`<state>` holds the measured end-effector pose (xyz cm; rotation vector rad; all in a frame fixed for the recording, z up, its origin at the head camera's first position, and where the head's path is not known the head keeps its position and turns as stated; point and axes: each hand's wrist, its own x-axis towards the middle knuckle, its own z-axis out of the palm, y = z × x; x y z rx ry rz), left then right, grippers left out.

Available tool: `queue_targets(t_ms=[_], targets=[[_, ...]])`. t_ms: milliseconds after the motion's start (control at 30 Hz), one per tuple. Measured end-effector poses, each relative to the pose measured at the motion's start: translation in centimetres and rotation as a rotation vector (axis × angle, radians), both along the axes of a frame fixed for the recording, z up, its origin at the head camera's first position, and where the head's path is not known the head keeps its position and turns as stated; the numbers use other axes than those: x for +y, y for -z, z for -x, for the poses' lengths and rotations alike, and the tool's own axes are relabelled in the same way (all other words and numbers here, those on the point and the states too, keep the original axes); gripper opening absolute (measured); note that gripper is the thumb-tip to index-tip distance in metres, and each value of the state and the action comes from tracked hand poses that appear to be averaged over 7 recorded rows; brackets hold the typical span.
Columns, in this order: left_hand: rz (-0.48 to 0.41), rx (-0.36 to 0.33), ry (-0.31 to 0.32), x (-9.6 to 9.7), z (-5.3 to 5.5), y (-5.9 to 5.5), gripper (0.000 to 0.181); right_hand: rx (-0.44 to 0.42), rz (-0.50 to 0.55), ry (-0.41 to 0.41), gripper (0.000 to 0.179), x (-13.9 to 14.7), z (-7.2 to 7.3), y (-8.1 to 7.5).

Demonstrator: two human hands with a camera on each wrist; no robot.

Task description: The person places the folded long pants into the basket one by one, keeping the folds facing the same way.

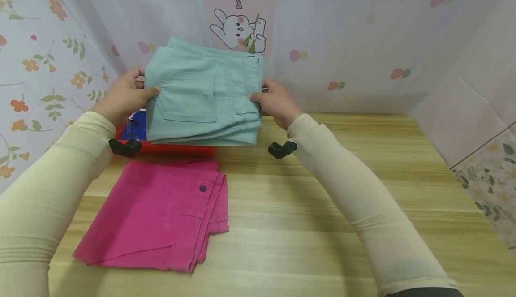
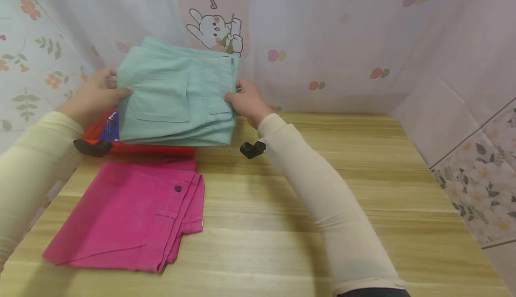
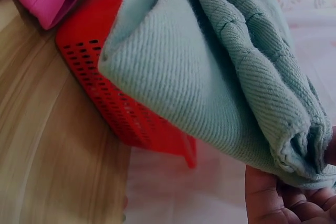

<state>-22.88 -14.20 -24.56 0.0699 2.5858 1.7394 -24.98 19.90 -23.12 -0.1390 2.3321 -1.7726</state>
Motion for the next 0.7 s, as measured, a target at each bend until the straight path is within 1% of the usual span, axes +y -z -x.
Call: queue_targets(t_ms=[100,267,467,567,700], targets=[[0.017,-0.008,-0.009,-0.8,0.0,-0.2,0.026,-0.007,-0.001,-0.003,0.022,-0.8,0.3,0.2],[0.084,-0.017,-0.046,-1.8,0.3,-0.2,0.029,-0.008,0.008,-0.008,0.025,-2.1,0.6,0.3],[0.111,-0.024,-0.079,-2.6,0.6,-0.2,0.027,-0.007,0.011,-0.011,0.027,-3.3,0.9,0.6],[0.133,-0.026,-0.099,-2.9,0.7,-0.3,0.032,-0.007,0.003,-0.008,0.026,-3.9,1.1,0.7],[0.184,-0.032,-0.127,-3.4,0.9,-0.5,0.043,-0.010,0.004,-0.007,0.026,-4.8,1.2,0.8]])
